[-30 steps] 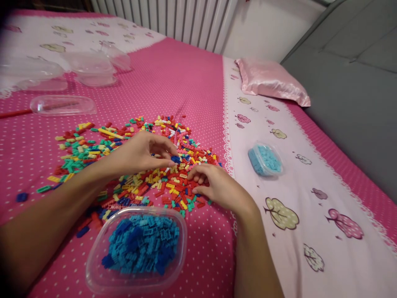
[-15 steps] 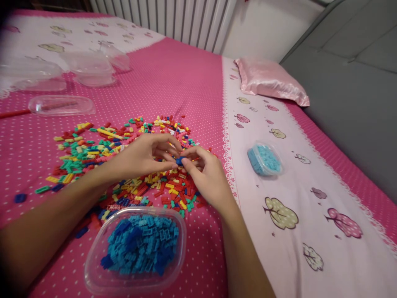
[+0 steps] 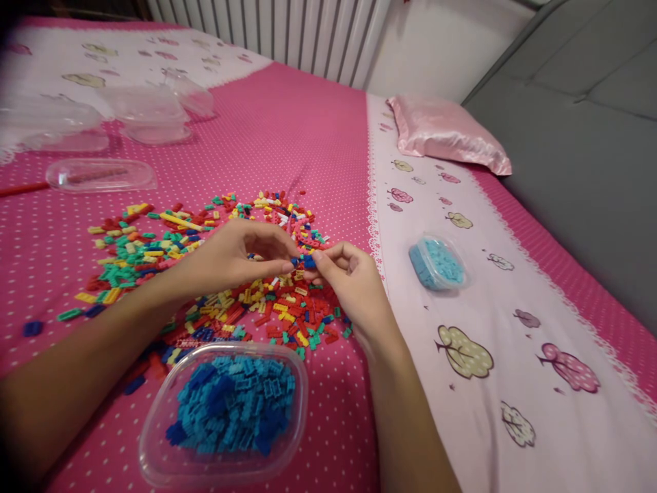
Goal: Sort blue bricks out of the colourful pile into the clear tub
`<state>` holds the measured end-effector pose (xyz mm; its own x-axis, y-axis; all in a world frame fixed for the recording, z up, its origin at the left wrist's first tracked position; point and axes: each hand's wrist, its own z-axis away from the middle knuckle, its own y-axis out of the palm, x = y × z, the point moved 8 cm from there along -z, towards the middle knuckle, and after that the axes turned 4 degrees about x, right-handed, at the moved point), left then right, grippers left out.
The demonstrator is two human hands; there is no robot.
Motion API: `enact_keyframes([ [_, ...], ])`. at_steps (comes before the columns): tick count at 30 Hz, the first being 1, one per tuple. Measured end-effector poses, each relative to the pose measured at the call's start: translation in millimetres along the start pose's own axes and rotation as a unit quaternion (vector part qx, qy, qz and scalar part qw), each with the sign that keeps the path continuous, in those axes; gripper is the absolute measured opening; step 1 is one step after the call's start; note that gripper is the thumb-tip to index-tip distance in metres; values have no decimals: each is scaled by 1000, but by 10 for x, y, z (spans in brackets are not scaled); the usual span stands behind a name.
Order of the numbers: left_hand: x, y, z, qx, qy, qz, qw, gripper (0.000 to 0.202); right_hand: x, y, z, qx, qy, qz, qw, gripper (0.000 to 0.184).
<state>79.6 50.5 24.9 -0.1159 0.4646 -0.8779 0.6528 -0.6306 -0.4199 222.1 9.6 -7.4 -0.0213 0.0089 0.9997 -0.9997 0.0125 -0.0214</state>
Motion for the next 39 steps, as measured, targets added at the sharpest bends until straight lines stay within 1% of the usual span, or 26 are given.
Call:
enact_keyframes([
  [6,-137,-6,27,-33,60,-85,994,10,-50,39,5,-1,15,-27,1000,36],
  [11,-170,-18,39,-45,79,-91,992,12,-31,66,5,-9,2,-31,999,30],
  [15,-160,-19,33,-43,72,-72,994,11,-14,89,4,-15,-10,-27,999,26],
  [18,-145,-26,24,-46,67,-63,995,10,-22,80,8,-18,-6,-39,999,28],
  [22,-132,-40,14,-57,72,-50,995,21,-10,79,11,7,-9,-54,998,29],
  [26,-96,-49,5,-62,56,-22,996,16,-2,81,7,19,-15,-71,997,32],
  [32,-10,-97,3,-79,24,41,996,11,44,45,14,-22,-52,-61,997,29],
  [36,12,-132,3,-95,21,51,994,10,89,23,27,-49,-80,-36,995,25],
  [39,2,-148,3,-105,24,43,993,10,120,33,31,-50,-94,-31,994,23],
])
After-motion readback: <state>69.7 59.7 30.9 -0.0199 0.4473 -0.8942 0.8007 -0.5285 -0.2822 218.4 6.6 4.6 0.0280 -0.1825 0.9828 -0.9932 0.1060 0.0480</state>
